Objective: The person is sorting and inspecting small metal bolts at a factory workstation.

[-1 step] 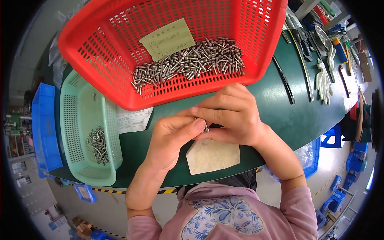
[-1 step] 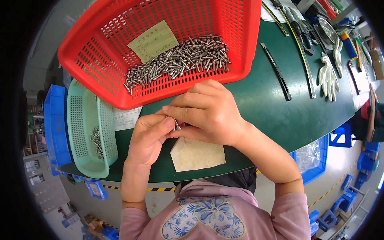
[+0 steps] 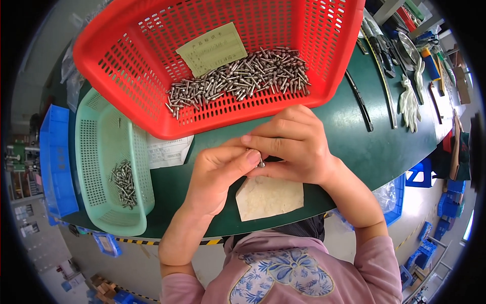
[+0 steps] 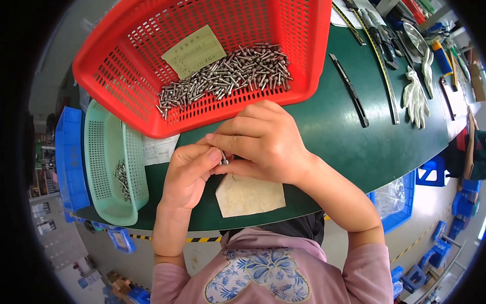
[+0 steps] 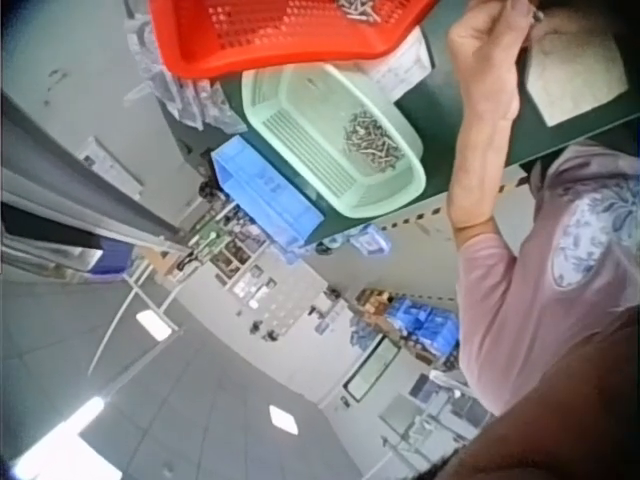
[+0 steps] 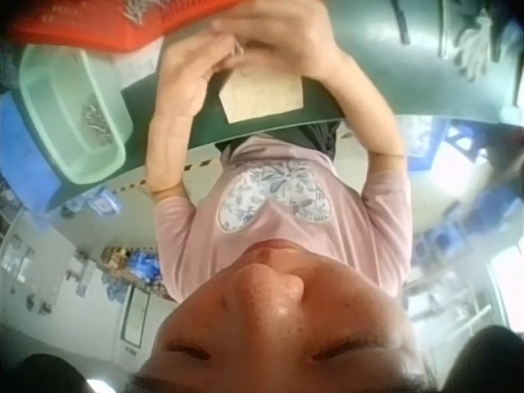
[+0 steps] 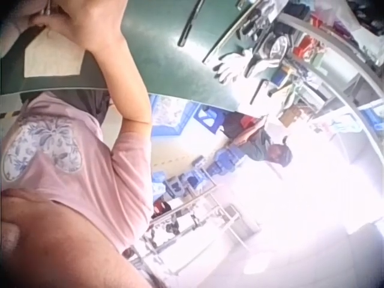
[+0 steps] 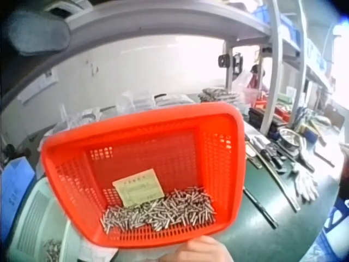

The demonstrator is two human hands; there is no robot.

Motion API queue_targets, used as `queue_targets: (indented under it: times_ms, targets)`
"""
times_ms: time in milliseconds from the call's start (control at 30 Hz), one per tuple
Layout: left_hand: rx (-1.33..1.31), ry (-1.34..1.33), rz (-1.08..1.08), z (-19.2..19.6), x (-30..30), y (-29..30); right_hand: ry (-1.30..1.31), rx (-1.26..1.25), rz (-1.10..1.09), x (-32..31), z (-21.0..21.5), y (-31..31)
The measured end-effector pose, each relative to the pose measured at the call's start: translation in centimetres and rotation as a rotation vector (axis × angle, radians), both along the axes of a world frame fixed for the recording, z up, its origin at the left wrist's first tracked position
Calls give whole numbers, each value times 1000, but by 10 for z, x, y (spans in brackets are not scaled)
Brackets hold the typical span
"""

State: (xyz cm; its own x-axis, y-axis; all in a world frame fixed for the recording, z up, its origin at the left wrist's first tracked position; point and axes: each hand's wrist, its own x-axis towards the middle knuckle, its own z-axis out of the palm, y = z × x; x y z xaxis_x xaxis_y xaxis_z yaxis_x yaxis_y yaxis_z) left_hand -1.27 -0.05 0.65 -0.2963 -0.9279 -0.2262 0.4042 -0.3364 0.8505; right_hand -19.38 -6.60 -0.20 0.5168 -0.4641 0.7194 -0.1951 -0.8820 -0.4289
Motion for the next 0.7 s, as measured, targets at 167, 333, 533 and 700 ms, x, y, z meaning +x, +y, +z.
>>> queue_targets:
  times_ms: [167, 333, 533, 700]
  targets:
    - [19, -18, 46, 1, -6, 1, 3, 136, 32, 0, -1, 3]
    - [74, 85, 14, -4, -4, 2, 5, 149, 21, 1, -3, 4]
    - [98, 36, -22, 0, -4, 4, -17, 217, 25, 0, -1, 5]
    - [224, 46, -5, 8, -5, 5, -61, 239, 73, -1, -4, 2]
